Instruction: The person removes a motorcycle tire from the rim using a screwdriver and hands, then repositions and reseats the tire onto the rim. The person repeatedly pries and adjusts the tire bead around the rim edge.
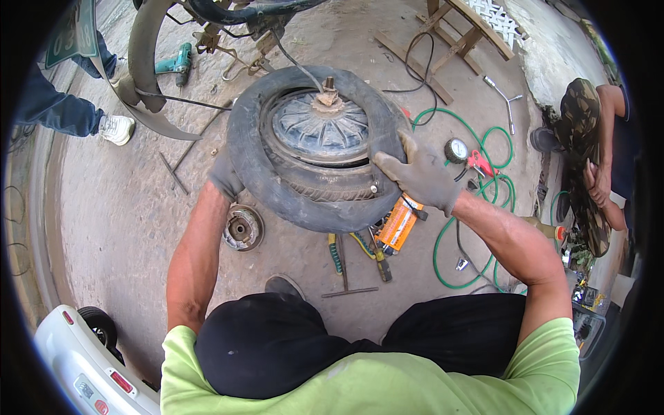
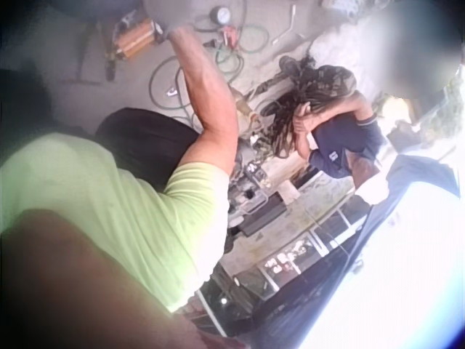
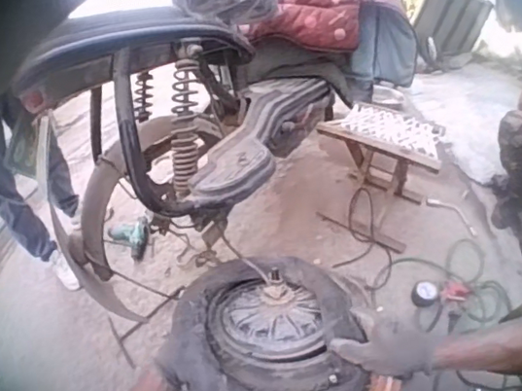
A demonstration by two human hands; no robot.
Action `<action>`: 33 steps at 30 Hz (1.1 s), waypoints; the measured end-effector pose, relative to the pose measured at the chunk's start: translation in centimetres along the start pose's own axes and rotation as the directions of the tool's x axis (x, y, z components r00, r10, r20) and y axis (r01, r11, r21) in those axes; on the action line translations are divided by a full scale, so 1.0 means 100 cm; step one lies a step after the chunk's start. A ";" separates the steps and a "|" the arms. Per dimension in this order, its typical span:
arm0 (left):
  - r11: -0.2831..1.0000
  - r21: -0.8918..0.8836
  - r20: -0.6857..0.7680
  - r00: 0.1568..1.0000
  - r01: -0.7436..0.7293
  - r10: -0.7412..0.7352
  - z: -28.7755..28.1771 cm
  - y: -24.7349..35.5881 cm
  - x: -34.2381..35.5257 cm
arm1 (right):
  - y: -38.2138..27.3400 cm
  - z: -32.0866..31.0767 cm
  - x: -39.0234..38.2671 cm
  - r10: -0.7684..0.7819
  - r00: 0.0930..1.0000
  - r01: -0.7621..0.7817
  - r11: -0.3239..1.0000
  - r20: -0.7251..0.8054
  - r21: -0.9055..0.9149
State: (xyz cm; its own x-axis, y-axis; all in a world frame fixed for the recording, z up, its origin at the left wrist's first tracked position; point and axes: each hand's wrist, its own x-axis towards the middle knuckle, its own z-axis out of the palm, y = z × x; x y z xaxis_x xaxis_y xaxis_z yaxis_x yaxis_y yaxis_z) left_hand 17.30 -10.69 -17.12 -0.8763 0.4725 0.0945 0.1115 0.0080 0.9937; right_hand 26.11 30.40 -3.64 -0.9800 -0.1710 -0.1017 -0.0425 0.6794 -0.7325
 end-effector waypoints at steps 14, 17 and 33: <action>0.819 -0.487 -0.207 0.871 0.303 -0.445 0.154 0.112 -0.082 | 0.021 0.004 0.020 0.172 0.982 -0.187 0.936 0.077 0.297; 0.824 -0.433 -0.116 0.884 0.365 -0.452 0.156 0.119 -0.081 | 0.029 0.001 0.029 0.086 0.996 -0.085 0.978 0.004 0.192; 0.899 -0.350 -0.345 0.857 0.261 -0.383 0.064 0.179 -0.055 | 0.029 -0.013 0.046 0.197 0.978 -0.205 0.879 0.064 0.429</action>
State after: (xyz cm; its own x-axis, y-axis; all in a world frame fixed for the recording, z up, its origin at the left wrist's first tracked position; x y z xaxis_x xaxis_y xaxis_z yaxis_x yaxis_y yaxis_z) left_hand 27.10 -7.55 -0.25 -0.9552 0.0974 -0.2794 -0.2930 -0.1782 0.9394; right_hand 21.28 32.50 -5.38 -0.9547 -0.0792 -0.2869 0.2472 0.3261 -0.9124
